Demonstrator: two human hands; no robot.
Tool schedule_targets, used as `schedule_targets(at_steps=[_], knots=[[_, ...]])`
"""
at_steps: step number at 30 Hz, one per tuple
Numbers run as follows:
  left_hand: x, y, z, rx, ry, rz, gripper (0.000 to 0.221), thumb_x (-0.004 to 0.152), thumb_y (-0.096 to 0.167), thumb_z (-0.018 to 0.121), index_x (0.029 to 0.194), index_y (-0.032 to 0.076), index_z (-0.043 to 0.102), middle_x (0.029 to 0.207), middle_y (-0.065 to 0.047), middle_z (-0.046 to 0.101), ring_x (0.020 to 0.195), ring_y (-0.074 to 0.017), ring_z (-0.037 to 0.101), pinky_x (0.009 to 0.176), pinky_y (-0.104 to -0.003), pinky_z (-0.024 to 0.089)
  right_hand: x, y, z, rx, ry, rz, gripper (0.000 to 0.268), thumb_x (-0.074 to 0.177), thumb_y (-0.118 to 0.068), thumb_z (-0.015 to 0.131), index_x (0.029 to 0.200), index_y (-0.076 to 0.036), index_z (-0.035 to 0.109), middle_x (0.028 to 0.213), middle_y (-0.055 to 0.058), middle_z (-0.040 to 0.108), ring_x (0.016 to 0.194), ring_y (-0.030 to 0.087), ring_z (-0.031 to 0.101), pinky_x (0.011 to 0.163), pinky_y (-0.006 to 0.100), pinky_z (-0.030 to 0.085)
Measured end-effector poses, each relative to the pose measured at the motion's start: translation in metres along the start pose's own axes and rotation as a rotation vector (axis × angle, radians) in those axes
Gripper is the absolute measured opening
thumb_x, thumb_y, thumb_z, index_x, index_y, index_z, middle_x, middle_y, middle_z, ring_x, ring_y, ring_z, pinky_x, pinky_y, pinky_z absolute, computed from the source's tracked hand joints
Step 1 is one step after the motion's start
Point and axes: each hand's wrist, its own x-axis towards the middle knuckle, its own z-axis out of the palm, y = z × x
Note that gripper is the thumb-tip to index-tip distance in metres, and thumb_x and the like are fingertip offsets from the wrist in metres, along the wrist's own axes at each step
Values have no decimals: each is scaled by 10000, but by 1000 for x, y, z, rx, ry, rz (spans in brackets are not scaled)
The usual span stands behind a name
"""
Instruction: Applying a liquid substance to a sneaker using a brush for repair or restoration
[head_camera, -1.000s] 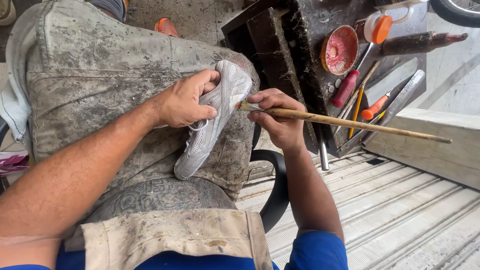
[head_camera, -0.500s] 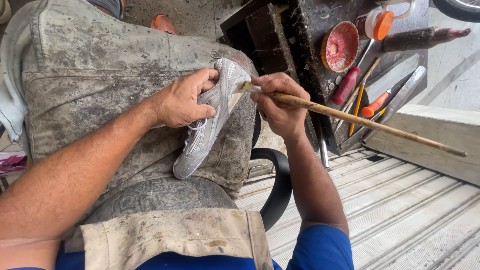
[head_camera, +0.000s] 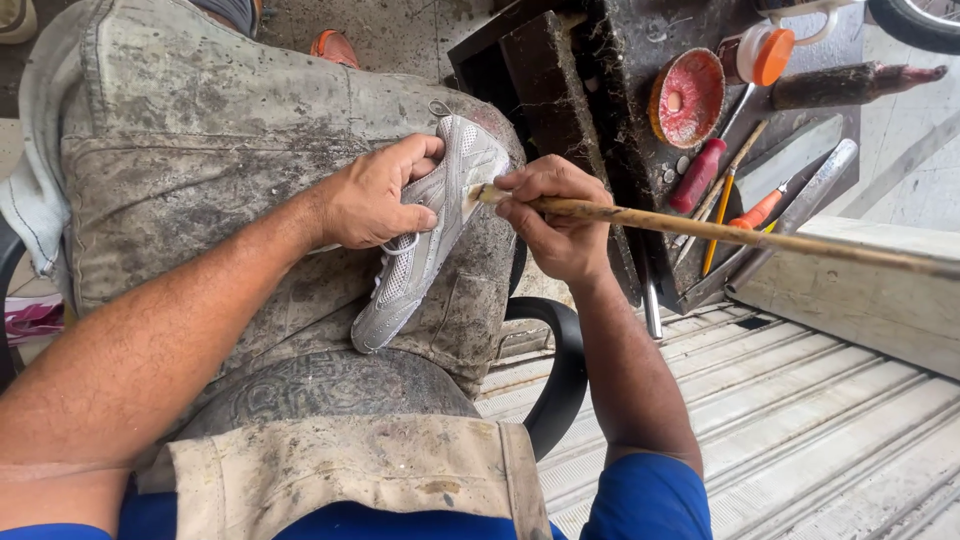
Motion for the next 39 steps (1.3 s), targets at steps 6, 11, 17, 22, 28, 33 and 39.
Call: schedule_targets(at_steps=[6, 11, 17, 22, 28, 33, 39], knots=[[4, -16, -3, 16, 0, 8, 639, 830, -35, 689, 1426, 28, 466, 1125, -162, 745, 965, -216, 655, 859, -359, 551, -11, 2, 7, 30, -19, -14, 176, 828, 40, 845, 808, 4, 675, 894, 237, 735, 852, 337, 766, 697, 357, 578], [1, -10, -4, 25, 16, 8, 642, 812, -3, 710, 1412, 65, 489, 1118, -115, 749, 953, -176, 645, 859, -339, 547, -27, 12, 20, 102, 10, -24, 150, 818, 82, 816, 814, 1, 690, 874, 244, 737, 806, 336, 763, 686, 350, 590], [5, -22, -7, 13, 21, 29, 629, 811, 11, 712, 1399, 91, 503, 1105, -80, 754, 938, -143, 650, 839, -305, 548, -36, 10, 31, 144, 12, -35, 148, 833, 91, 800, 829, 0, 684, 896, 247, 734, 771, 310, 753, 668, 341, 599], [2, -18, -6, 36, 35, 35, 627, 815, -8, 706, 1402, 75, 503, 1103, -107, 754, 943, -175, 656, 848, -332, 547, -32, 3, 33, 50, 82, -42, 160, 840, 105, 794, 834, -10, 682, 894, 221, 735, 770, 282, 748, 663, 324, 589], [7, -21, -8, 10, 13, 36, 665, 809, -19, 699, 1430, 89, 487, 1142, -87, 739, 1005, -155, 634, 903, -324, 536, -37, 12, 35, -40, 131, -98, 180, 821, 102, 823, 832, -42, 716, 830, 190, 731, 728, 268, 736, 686, 347, 600], [6, -25, -5, -32, 9, 98, 626, 829, 3, 705, 1410, 100, 494, 1160, -93, 740, 1015, -131, 637, 893, -320, 558, -42, 17, 31, -16, 2, -134, 187, 774, 133, 774, 801, -49, 737, 776, 207, 710, 723, 328, 749, 673, 396, 620], [9, -36, -9, -76, -7, 71, 674, 831, -46, 697, 1454, 59, 463, 1152, -128, 737, 1007, -147, 643, 860, -317, 572, -52, 24, 37, -286, -6, -159, 189, 800, 4, 824, 755, -132, 701, 800, 84, 754, 732, 273, 771, 652, 346, 603]])
